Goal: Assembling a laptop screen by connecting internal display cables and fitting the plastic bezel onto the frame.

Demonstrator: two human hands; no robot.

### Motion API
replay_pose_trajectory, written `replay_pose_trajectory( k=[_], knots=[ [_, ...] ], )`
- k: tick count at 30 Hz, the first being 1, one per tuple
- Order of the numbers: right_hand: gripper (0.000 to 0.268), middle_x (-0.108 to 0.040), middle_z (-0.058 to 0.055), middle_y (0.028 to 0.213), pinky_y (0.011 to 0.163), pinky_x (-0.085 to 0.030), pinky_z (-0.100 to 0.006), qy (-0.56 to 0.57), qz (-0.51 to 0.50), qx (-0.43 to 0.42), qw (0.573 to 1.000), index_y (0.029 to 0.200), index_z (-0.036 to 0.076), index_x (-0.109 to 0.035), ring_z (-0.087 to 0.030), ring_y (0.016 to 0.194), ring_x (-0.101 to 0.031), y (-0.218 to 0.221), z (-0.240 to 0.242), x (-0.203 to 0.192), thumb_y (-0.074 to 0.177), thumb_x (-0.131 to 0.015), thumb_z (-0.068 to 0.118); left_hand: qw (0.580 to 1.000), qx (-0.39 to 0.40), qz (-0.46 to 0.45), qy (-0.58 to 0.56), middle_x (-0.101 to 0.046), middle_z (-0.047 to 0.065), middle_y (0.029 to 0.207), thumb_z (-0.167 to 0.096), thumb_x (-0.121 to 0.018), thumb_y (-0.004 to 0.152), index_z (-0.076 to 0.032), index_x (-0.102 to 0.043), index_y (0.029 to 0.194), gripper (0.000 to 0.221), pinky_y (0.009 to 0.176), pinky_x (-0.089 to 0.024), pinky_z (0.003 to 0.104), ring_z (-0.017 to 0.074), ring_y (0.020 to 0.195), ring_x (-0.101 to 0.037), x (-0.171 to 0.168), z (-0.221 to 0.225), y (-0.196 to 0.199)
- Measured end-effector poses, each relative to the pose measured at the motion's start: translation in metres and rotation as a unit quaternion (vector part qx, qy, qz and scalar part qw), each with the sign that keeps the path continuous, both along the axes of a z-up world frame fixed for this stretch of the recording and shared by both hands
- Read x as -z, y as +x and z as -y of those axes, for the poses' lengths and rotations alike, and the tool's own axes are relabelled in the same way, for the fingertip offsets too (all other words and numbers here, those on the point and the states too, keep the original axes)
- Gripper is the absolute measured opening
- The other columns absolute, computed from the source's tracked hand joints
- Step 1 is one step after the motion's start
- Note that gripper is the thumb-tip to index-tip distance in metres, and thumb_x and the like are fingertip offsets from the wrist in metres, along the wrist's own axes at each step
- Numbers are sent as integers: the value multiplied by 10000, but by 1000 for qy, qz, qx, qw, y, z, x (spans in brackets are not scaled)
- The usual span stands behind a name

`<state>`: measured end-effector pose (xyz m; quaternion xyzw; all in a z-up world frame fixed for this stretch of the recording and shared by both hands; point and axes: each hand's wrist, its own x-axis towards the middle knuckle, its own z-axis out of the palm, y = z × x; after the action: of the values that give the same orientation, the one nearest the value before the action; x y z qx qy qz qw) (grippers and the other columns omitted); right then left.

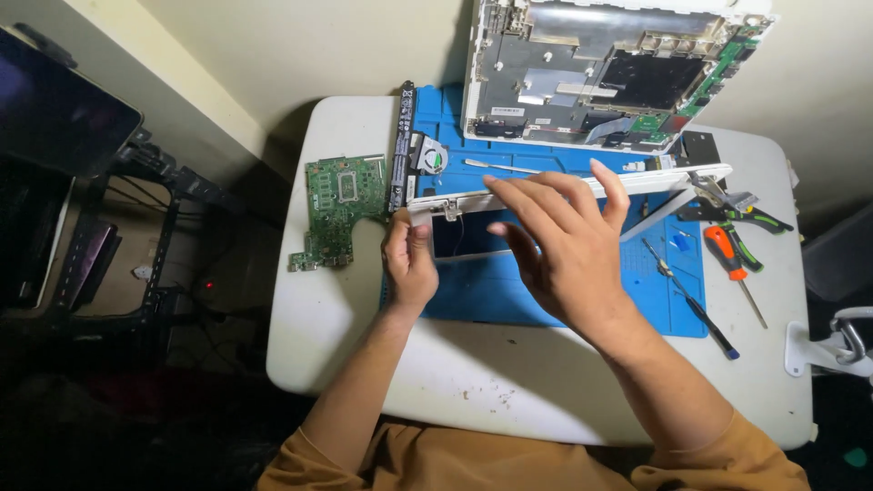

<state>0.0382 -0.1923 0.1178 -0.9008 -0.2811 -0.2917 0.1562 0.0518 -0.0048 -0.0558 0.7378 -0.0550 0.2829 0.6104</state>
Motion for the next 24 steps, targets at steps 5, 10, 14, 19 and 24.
replay_pose_trajectory(
  k=[5,10,14,19,24],
  knots=[
    [242,-732,67,1164,951,-290,-429,2,-45,-10,999,1334,249,-675,-217,960,-579,11,-14,4,1094,-654,267,997,76,9,-9,-601,20,966,-350,-420,1116,-100,-608,1070,317,862,-451,323,202,915,-586,-17,-9,-6],
    [57,-697,92,902,937,-422,-317,84,-52,-26,995,1045,214,-777,-134,860,-612,17,-20,8,1034,-722,203,990,64,86,-87,-674,95,993,-214,-424,1112,-46,-663,1117,292,842,-504,340,184,916,-632,-56,-3,-6],
    [34,-690,48,869,958,-454,-345,88,-62,-44,993,1020,176,-773,-171,823,-615,20,-17,11,1014,-747,156,994,30,89,-56,-694,83,969,-160,-518,1072,-42,-697,1086,215,834,-532,331,213,882,-665,-84,2,-6],
    [49,-612,75,782,937,-432,-343,87,-54,-37,994,975,193,-758,-142,728,-573,20,-17,13,978,-803,173,995,27,78,-62,-635,63,870,-184,-530,1061,-38,-672,996,214,773,-534,312,184,795,-621,-82,4,-5],
    [71,-600,78,761,965,-414,-349,97,-58,-39,993,952,204,-757,-138,677,-528,17,-20,10,966,-804,152,995,38,86,-42,-600,70,858,-170,-485,1072,-37,-640,983,222,718,-523,310,204,785,-608,-85,1,-7]
  ],
)
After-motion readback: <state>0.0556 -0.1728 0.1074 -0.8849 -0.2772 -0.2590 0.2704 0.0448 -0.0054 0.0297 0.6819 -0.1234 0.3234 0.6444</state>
